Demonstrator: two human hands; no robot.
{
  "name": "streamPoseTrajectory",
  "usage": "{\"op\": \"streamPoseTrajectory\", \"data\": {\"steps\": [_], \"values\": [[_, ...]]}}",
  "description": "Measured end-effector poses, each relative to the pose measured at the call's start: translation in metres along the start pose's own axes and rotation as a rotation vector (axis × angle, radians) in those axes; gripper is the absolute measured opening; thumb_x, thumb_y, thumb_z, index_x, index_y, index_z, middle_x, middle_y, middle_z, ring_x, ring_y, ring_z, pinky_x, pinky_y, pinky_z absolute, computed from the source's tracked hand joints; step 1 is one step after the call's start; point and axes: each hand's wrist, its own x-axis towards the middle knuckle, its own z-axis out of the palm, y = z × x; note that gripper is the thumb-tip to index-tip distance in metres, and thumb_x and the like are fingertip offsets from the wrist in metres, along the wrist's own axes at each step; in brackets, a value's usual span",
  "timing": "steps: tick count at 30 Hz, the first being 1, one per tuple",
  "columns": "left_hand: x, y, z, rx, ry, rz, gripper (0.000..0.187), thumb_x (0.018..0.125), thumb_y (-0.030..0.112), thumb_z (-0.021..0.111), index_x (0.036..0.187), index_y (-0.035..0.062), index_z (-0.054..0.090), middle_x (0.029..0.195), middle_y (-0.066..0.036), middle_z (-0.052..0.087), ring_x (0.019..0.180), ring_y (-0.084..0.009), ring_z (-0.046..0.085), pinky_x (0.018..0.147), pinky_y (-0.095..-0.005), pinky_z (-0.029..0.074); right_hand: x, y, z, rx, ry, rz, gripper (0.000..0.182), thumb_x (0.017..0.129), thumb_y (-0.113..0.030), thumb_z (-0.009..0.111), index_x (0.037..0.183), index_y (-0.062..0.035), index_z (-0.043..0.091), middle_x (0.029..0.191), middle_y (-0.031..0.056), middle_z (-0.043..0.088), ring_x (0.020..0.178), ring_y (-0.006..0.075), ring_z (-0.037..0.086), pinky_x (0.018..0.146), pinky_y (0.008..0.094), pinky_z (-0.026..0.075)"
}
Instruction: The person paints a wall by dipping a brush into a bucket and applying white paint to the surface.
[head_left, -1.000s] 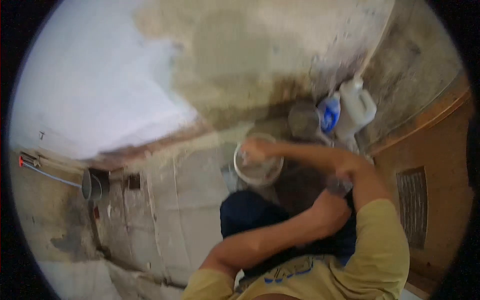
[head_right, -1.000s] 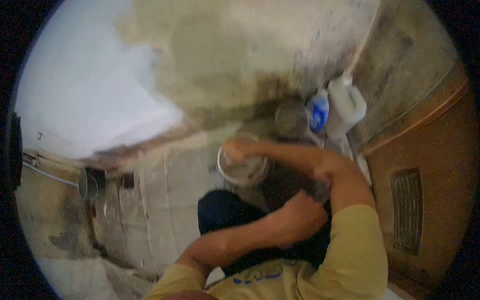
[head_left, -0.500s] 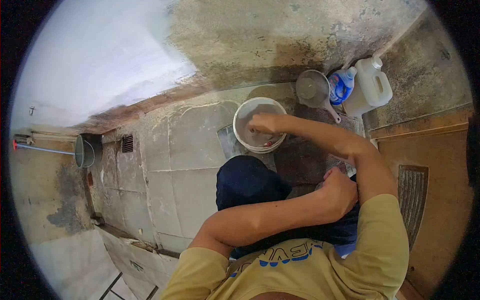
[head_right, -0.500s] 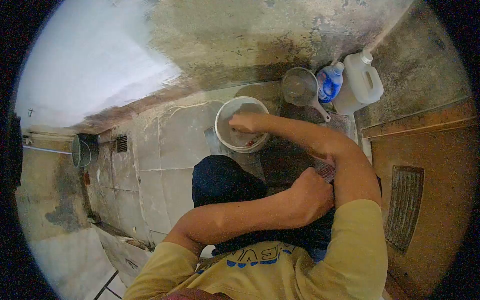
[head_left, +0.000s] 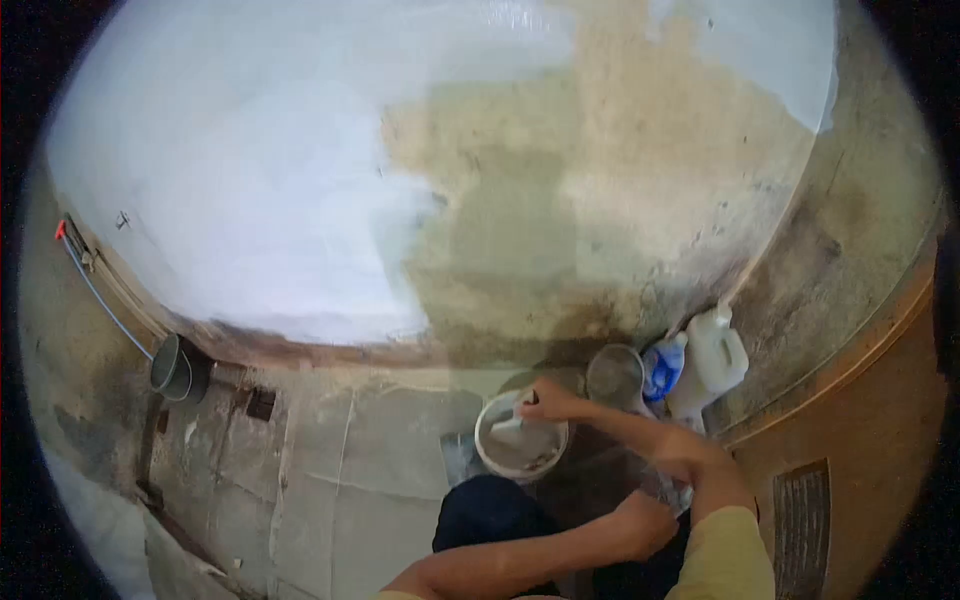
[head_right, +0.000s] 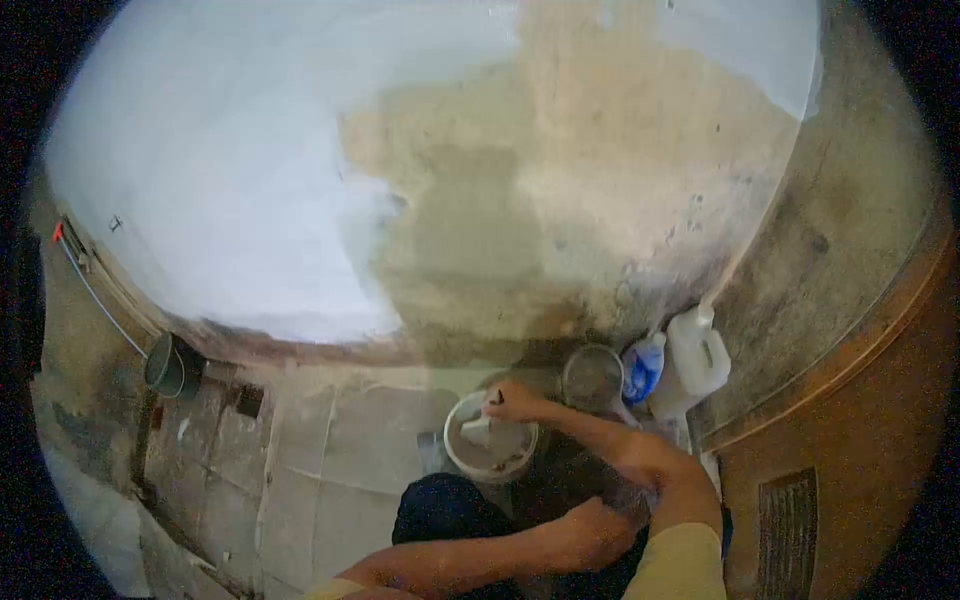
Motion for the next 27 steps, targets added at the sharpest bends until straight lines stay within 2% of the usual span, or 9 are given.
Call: {"op": "streamPoseTrajectory", "data": {"steps": [2, 6, 9, 12, 20, 22, 24, 26, 27], "values": [[0.000, -0.001, 0.001, -0.043, 0.075, 0.000, 0.011, 0.071, 0.012, 0.063, 0.076, 0.0046, 0.070, 0.081, -0.015, 0.069, 0.076, -0.0306, 0.068, 0.062, -0.0414, 0.053, -0.006, 0.001, -0.002, 0.246, 0.034, 0.207, 0.025, 0.083, -0.023, 0.068, 0.094, -0.0001, 0.069, 0.073, 0.0108, 0.067, 0.068, 0.0162, 0.064, 0.065, 0.0332, 0.051], [-0.001, 0.004, 0.004, -0.070, 0.033, 0.014, 0.010, 0.070, 0.010, 0.064, 0.077, 0.0045, 0.069, 0.080, -0.015, 0.068, 0.076, -0.0305, 0.068, 0.064, -0.0412, 0.054, -0.011, 0.012, 0.001, 0.485, 0.168, 0.123, 0.036, 0.085, -0.033, 0.066, 0.075, 0.0010, 0.066, 0.068, 0.0081, 0.064, 0.067, 0.0148, 0.065, 0.060, 0.0324, 0.049], [-0.012, 0.008, -0.013, -0.055, 0.036, 0.051, 0.013, 0.070, 0.010, 0.065, 0.080, 0.0039, 0.068, 0.080, -0.014, 0.068, 0.077, -0.0305, 0.068, 0.066, -0.0423, 0.054, -0.031, -0.010, -0.012, 0.747, 0.257, 0.264, 0.028, 0.089, -0.019, 0.063, 0.087, 0.0088, 0.062, 0.079, 0.0158, 0.064, 0.074, 0.0205, 0.067, 0.063, 0.0330, 0.056], [-0.019, 0.016, -0.022, -0.060, 0.028, 0.077, 0.016, 0.070, 0.010, 0.065, 0.083, 0.0034, 0.068, 0.081, -0.015, 0.068, 0.079, -0.0309, 0.068, 0.068, -0.0429, 0.054, -0.028, 0.024, -0.009, 0.868, 0.277, 0.397, 0.026, 0.088, -0.014, 0.063, 0.088, 0.0113, 0.061, 0.081, 0.0132, 0.064, 0.071, 0.0241, 0.067, 0.065, 0.0333, 0.059], [-0.027, 0.021, -0.021, -0.020, 0.052, 0.075, 0.017, 0.070, 0.011, 0.065, 0.085, 0.0029, 0.068, 0.083, -0.015, 0.068, 0.080, -0.0312, 0.068, 0.069, -0.0429, 0.054, -0.051, 0.005, -0.053, 1.224, 0.358, 0.356, 0.020, 0.088, -0.011, 0.060, 0.099, 0.0064, 0.056, 0.099, 0.0143, 0.059, 0.086, 0.0261, 0.063, 0.080, 0.0385, 0.058], [-0.029, 0.022, -0.022, -0.010, 0.042, 0.073, 0.018, 0.070, 0.011, 0.065, 0.085, 0.0028, 0.067, 0.083, -0.015, 0.068, 0.080, -0.0313, 0.068, 0.069, -0.0429, 0.054, -0.040, -0.030, -0.079, 1.364, 0.642, 0.108, 0.020, 0.089, -0.012, 0.058, 0.099, 0.0049, 0.056, 0.100, 0.0136, 0.060, 0.092, 0.0245, 0.063, 0.083, 0.0392, 0.056], [-0.028, 0.023, -0.021, 0.000, 0.038, 0.072, 0.018, 0.070, 0.011, 0.064, 0.086, 0.0027, 0.067, 0.083, -0.015, 0.068, 0.081, -0.0313, 0.068, 0.069, -0.0429, 0.054, -0.029, -0.058, -0.114, 1.400, 0.691, 0.092, 0.019, 0.089, -0.012, 0.057, 0.099, 0.0047, 0.056, 0.100, 0.0128, 0.061, 0.099, 0.0220, 0.061, 0.083, 0.0368, 0.055], [-0.026, 0.024, -0.021, 0.006, 0.045, 0.076, 0.018, 0.070, 0.011, 0.064, 0.086, 0.0026, 0.067, 0.084, -0.015, 0.068, 0.081, -0.0314, 0.068, 0.070, -0.0429, 0.054, -0.025, -0.095, -0.156, 1.368, 0.636, -0.313, 0.019, 0.090, -0.012, 0.057, 0.099, 0.0051, 0.057, 0.103, 0.0136, 0.062, 0.095, 0.0212, 0.063, 0.082, 0.0353, 0.055], [-0.025, 0.026, -0.021, 0.006, 0.046, 0.081, 0.018, 0.070, 0.011, 0.064, 0.086, 0.0025, 0.067, 0.084, -0.016, 0.068, 0.081, -0.0315, 0.068, 0.070, -0.0429, 0.054, -0.022, -0.112, -0.178, 1.396, 0.697, -0.348, 0.023, 0.090, -0.014, 0.058, 0.101, 0.0070, 0.056, 0.104, 0.0150, 0.061, 0.095, 0.0235, 0.063, 0.086, 0.0365, 0.052]]}}
